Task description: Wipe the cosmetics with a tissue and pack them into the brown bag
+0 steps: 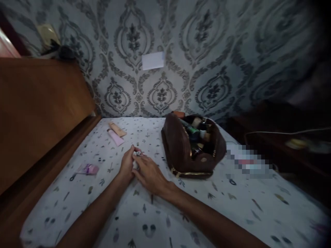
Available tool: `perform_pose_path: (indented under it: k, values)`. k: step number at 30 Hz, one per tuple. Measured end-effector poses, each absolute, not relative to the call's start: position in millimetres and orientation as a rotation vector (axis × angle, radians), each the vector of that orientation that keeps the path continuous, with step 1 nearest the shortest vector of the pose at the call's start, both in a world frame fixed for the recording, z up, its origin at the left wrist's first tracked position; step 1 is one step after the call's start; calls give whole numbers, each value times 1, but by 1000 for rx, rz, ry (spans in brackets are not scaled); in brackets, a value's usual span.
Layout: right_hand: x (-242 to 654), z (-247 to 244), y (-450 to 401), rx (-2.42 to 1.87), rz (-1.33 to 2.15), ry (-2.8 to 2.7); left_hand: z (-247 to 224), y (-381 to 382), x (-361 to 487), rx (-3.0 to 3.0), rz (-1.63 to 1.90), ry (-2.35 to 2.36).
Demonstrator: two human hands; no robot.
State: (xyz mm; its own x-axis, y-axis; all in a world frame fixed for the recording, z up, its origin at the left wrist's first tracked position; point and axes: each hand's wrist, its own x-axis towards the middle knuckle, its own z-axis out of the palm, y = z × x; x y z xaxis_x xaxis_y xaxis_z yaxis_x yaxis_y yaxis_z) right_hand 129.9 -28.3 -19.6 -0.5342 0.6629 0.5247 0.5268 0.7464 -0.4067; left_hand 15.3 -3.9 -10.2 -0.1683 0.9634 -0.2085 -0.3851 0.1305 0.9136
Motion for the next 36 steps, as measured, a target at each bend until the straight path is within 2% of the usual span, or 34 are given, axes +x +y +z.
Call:
perform_pose_path:
  k: [8,17,22,29,36]
  values:
    - [107,-6,16,-970,668,-1830,-15,10,-26,1187,1565,1422]
    - [26,-1,91,-1188,628,-2140,-45,-6,-46,2153,1020,1541]
    - [-12,10,110,-1301,486,-2345,-48,-3,-46,2252,900,1549]
    - [-40,0,113,-1481,344,-2473,-42,-4,-47,2382,787,1595]
    - [-28,-2,127,-1452,492,-2426,-35,-2,-54,2353,739,1618]
